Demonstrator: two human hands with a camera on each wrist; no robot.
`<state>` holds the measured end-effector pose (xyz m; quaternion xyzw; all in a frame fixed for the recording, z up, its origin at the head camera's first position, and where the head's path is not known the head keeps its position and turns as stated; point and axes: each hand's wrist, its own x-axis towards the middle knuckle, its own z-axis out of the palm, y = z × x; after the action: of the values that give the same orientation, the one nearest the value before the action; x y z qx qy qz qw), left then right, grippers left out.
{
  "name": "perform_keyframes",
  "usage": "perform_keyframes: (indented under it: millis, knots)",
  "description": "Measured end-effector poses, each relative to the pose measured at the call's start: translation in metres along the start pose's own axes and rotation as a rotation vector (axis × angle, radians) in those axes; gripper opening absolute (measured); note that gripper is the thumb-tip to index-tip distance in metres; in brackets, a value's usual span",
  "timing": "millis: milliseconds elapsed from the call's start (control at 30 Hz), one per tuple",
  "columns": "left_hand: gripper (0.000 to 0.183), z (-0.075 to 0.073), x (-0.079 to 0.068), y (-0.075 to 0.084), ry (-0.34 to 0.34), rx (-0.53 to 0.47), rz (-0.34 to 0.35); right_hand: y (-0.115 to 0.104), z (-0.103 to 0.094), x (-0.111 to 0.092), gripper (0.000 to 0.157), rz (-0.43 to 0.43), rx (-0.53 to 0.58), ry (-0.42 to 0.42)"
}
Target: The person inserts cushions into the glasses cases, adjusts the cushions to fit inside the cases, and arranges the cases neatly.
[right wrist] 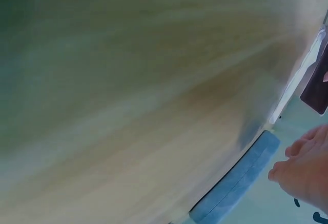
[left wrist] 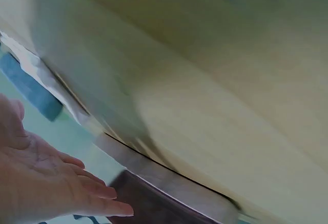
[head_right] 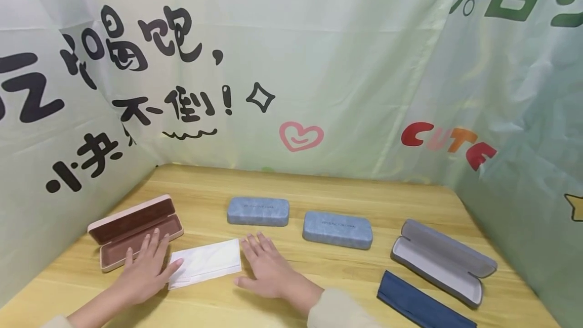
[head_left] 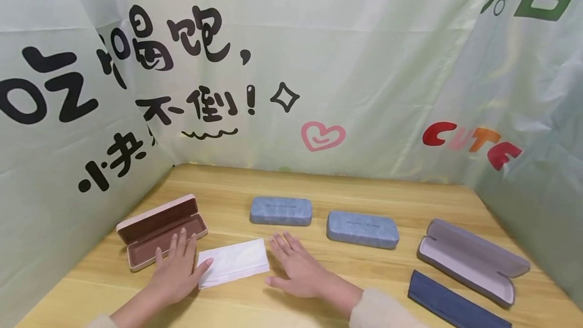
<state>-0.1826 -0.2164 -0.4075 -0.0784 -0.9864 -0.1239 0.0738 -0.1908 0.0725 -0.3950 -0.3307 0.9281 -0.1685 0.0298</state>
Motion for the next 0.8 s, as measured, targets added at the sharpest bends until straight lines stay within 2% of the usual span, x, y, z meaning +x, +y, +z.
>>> perform_keyframes:
  millis: [133,367,567,800]
  knots:
    - [0.086,0.0,-0.001,-0.016,-0.051,-0.017,-0.037,-0.006,0.001,0.005,0.077,-0.014,-0.02,0.005]
    - [0.092,0.001,-0.003,-0.038,-0.194,-0.068,-0.109,-0.014,0.002,0.016,0.076,-0.015,-0.035,-0.017]
    - [0.093,-0.004,-0.002,-0.04,-0.232,-0.077,-0.117,-0.02,0.005,0.027,0.076,0.012,-0.034,-0.013]
    - [0.094,-0.004,-0.003,-0.037,-0.226,-0.051,-0.102,-0.02,0.006,0.039,0.076,0.026,0.004,-0.016]
